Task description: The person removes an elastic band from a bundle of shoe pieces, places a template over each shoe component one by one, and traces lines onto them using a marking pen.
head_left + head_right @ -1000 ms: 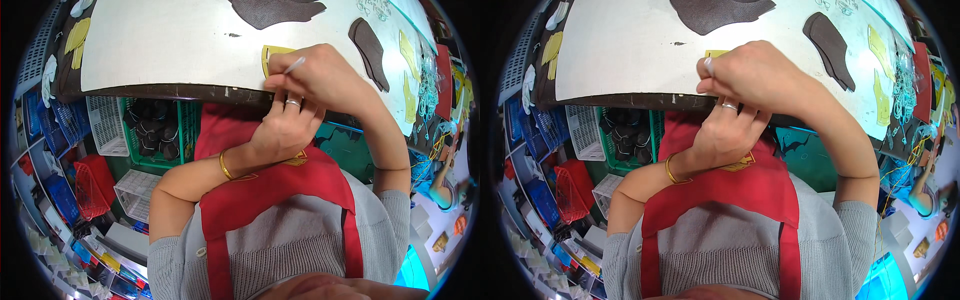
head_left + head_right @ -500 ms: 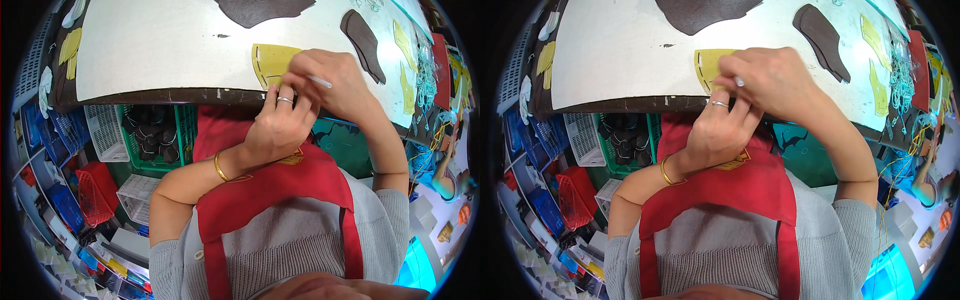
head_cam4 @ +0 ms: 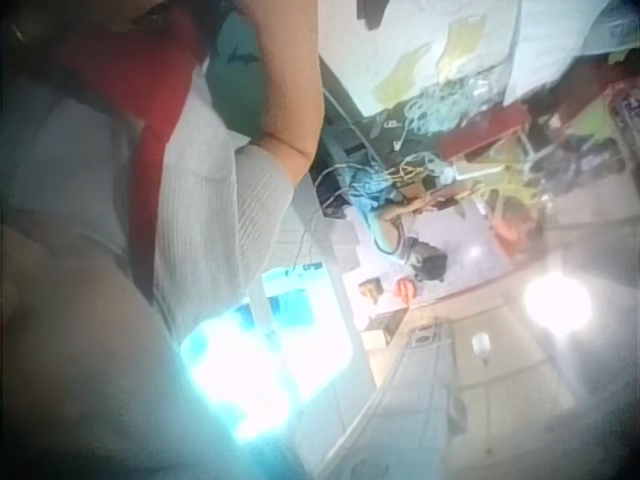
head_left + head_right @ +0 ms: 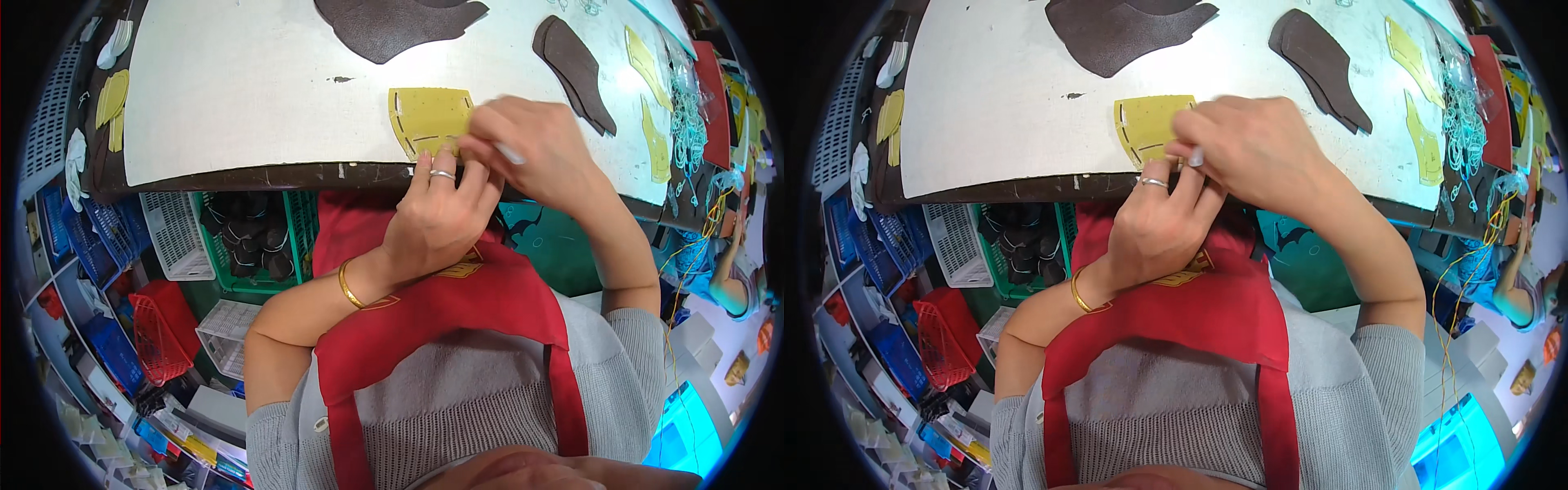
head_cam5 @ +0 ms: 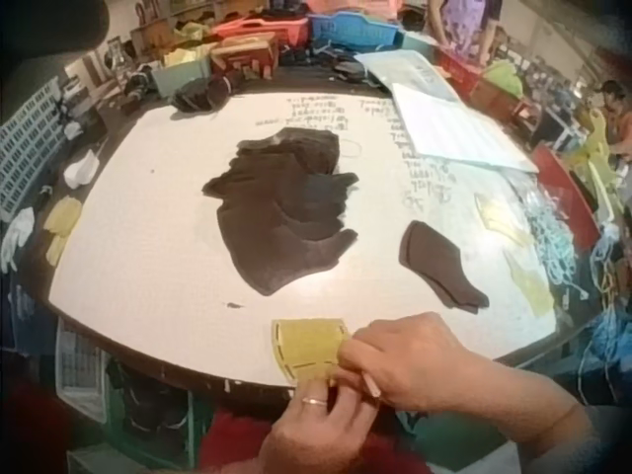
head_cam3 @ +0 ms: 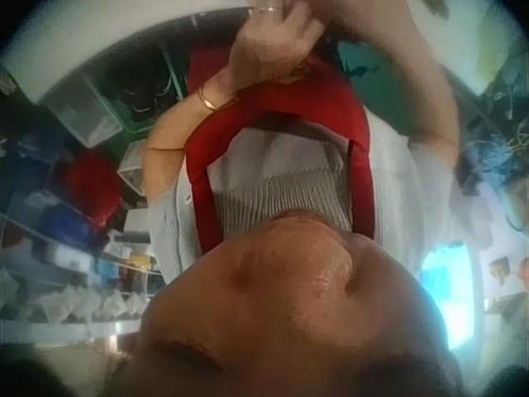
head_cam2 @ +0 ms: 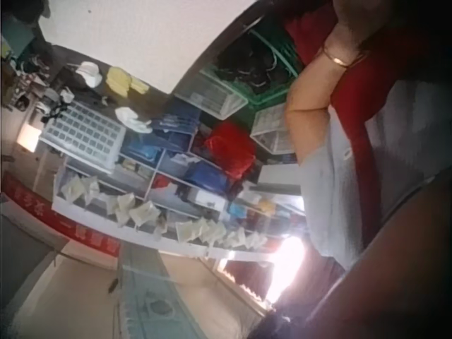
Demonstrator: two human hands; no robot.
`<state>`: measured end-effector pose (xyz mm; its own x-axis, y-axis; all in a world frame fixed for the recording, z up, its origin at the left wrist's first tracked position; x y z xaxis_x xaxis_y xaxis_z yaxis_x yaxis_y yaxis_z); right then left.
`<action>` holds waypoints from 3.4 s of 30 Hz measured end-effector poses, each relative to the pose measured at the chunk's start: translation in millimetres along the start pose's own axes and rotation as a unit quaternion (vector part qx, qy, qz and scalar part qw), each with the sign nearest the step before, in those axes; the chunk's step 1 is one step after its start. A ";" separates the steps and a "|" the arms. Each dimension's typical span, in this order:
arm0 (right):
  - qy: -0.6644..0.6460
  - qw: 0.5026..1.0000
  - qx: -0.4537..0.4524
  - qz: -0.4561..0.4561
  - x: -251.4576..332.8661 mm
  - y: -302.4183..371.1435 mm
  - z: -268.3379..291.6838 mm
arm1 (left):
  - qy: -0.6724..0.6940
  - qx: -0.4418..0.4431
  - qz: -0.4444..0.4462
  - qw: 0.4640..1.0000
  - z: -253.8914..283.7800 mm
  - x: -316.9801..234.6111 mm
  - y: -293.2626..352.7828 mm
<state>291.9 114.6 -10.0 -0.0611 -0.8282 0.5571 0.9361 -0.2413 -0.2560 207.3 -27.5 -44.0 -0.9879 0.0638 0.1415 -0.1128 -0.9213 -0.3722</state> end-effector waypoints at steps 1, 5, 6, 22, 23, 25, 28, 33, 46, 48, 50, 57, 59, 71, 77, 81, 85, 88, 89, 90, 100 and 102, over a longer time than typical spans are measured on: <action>-0.005 0.999 -0.030 -0.022 0.0 7.1 7.6 | -0.004 -0.002 -0.004 1.000 0.3 -0.6 0.9; -0.131 0.986 -0.057 -0.083 -2.8 -0.8 5.9 | -0.004 -0.019 -0.006 1.000 -0.6 0.8 0.6; -0.193 0.977 -0.061 -0.065 -0.4 -8.4 -2.3 | -0.003 -0.018 -0.009 1.000 -0.6 1.0 1.1; -0.139 0.978 -0.108 -0.110 -30.5 4.1 -3.2 | -0.068 0.030 -0.027 0.997 1.5 -2.5 -10.8; -0.097 0.984 -0.105 -0.107 -27.8 3.4 -3.4 | -0.064 0.033 -0.024 0.997 0.1 -3.8 -11.1; -0.035 0.993 -0.093 -0.062 -27.0 8.7 -0.6 | -0.083 0.049 -0.031 0.995 1.2 -5.2 -13.2; -0.058 0.995 -0.037 -0.067 -25.9 35.7 16.3 | -0.094 0.064 -0.036 0.993 2.5 -4.0 -15.2; -0.001 0.991 -0.055 -0.122 -23.3 69.1 33.7 | -0.105 0.055 -0.043 0.992 3.4 -0.6 -16.9; -0.214 0.940 -0.018 -0.266 -19.0 29.5 32.1 | 0.004 -0.070 -0.032 0.997 -8.4 38.4 -32.6; -0.266 0.910 -0.167 -0.271 -60.3 60.4 50.7 | 0.047 -0.113 0.025 0.992 -27.7 65.3 -44.1; -0.058 0.895 -0.190 -0.399 -86.2 77.2 79.5 | -0.028 -0.077 0.109 0.991 -36.5 91.0 -53.5; -0.291 0.891 -0.182 -0.298 -29.3 47.3 38.6 | 0.077 -0.051 -0.025 0.995 -8.7 67.7 -2.7; -0.303 0.912 -0.113 -0.253 -30.9 38.2 23.3 | 0.115 -0.119 0.017 0.986 -8.2 64.4 4.3; -0.185 0.951 -0.037 -0.244 -30.2 15.5 1.3 | 0.081 -0.074 0.057 0.992 -6.9 59.6 9.2; -0.249 0.895 -0.015 -0.369 -40.8 21.6 31.8 | -0.001 0.019 0.010 1.000 4.8 57.7 -4.1; -0.235 0.917 -0.061 -0.317 -41.6 40.7 23.8 | -0.017 0.059 -0.001 0.998 5.6 50.9 -10.6; -0.152 0.936 -0.077 -0.308 -28.7 44.9 21.9 | -0.029 0.054 -0.033 0.998 6.2 45.0 -11.7; -0.091 0.967 -0.085 -0.224 -31.1 45.5 17.1 | -0.032 0.061 -0.032 0.997 9.6 41.4 -10.9; -0.058 0.974 -0.106 -0.191 -34.4 45.3 21.5 | -0.031 0.071 -0.027 0.997 11.8 40.0 -9.7; -0.026 0.979 -0.126 -0.156 -37.3 46.3 26.6 | -0.036 0.073 -0.019 0.997 11.6 34.6 -11.6; -0.259 0.954 0.092 -0.123 -2.4 -45.5 5.8 | -0.023 0.021 -0.011 0.999 -2.2 6.0 -6.1; -0.235 0.954 0.147 -0.118 5.3 -61.3 -4.0 | 0.038 0.027 0.009 0.999 0.0 4.0 -4.0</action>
<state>232.8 122.9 5.5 -0.1844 -0.4339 0.8819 0.9765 -0.1830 0.1142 203.8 -23.6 -41.9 -0.9953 0.0732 0.0640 -0.0901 -0.9419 -0.3237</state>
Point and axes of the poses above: each hand's wrist, its own y-axis away from the middle knuckle, its own z-axis out of the back of the hand, x = y × z, the point moved 2 cm from there along -y, towards the middle knuckle, and after that the axes turned 15 degrees about -y, right-handed, at the moved point
